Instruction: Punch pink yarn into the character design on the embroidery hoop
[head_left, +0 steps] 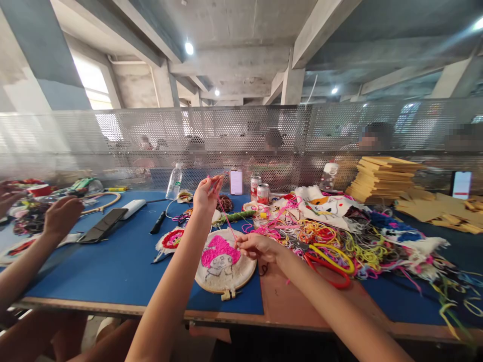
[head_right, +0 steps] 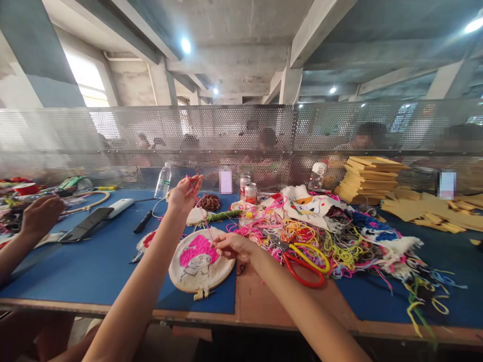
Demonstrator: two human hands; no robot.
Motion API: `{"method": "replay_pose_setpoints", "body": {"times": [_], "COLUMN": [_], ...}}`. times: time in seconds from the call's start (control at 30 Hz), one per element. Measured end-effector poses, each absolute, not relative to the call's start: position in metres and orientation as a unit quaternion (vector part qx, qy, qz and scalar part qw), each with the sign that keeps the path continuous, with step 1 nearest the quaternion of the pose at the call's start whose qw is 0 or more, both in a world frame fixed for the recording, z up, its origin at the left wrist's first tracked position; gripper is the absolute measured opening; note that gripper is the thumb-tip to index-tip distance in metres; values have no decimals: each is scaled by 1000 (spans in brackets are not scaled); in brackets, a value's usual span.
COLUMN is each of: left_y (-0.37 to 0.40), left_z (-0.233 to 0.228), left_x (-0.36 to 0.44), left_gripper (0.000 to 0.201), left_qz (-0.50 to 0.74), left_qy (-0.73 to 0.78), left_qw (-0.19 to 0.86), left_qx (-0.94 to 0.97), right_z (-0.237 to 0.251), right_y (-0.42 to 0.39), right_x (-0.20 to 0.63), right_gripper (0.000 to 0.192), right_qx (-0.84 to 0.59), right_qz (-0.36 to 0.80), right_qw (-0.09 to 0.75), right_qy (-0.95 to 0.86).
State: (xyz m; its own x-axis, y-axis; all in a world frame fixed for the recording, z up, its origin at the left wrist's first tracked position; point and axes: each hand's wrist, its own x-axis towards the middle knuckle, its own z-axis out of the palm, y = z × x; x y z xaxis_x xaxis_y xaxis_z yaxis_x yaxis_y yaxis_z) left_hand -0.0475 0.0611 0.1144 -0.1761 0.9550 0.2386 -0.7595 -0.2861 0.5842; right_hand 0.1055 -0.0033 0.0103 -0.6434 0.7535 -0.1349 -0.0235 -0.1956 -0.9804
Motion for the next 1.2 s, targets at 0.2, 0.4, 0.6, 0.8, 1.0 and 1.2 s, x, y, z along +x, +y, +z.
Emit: {"method": "replay_pose_setpoints", "body": {"times": [0.2, 0.4, 0.6, 0.8, 1.0, 1.2], "left_y": [55, 44, 41, 60, 76, 81], "left_z": [122, 131, 117, 64, 22, 19], "left_x": [-49, -52, -51, -53, -65, -86], "left_gripper": [23, 23, 27, 19, 15, 15], "left_qz": [741, 724, 702, 699, 652, 590], "left_qy": [165, 129, 83, 191, 319, 403], "left_qw": [616, 652, 680, 613, 564, 517], "left_qx": [213, 186, 195, 316, 393, 471], "right_z": [0, 1, 11, 1, -11, -14], "right_y": [-3, 4, 7, 2, 7, 8], "right_x": [98, 102, 127, 159, 164, 172], "right_gripper": [8, 9, 16, 25, 26, 23], "right_qx": [-360, -432, -513, -578, -603, -614], "right_qz": [620, 472, 246, 26, -57, -45], "right_qw": [324, 348, 375, 303, 218, 237], "right_qy": [-617, -685, -732, -758, -765, -751]}}
